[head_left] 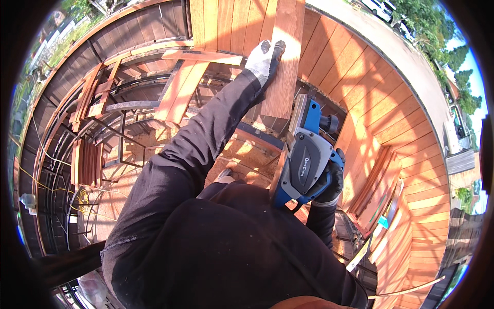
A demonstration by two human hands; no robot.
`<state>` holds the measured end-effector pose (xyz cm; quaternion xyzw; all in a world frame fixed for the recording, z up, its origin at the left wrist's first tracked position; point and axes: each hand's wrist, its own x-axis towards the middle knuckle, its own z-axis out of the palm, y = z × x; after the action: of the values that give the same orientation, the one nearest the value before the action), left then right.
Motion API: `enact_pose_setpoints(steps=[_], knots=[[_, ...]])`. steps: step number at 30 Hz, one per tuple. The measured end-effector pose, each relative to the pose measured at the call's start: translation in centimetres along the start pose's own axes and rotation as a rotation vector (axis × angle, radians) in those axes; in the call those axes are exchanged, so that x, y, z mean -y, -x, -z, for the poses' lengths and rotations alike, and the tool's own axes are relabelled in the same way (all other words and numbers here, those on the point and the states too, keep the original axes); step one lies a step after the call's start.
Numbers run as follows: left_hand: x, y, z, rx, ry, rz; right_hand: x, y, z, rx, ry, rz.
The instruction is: The person uses a circular saw to cut a wooden plank on a construction site. After cutting, the person stacks the cut pieces and moves around the site, handling additional planks and tools.
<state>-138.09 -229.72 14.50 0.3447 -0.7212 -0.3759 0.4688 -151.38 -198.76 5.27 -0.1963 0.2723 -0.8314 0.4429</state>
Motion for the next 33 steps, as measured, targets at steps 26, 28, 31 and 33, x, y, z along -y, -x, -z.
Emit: enact_pose_setpoints(steps=[26, 28, 31, 33], knots=[[2.2, 4.4, -3.7, 0.049, 0.053, -0.263, 0.4, -0.5, 0.0, -0.107, -0.007, -0.001], [1.8, 3.0, -3.5, 0.052, 0.107, -0.225, 0.5, -0.8, -0.1, -0.052, -0.027, -0.027], [0.6, 1.9, -2.6, 0.035, 0.297, -0.013, 0.1, -0.6, 0.7, 0.0, -0.061, -0.053], [1.6, 1.2, -2.8, -0.009, 0.189, -0.176, -0.2, -0.7, 1.6, 0.082, -0.079, -0.059]])
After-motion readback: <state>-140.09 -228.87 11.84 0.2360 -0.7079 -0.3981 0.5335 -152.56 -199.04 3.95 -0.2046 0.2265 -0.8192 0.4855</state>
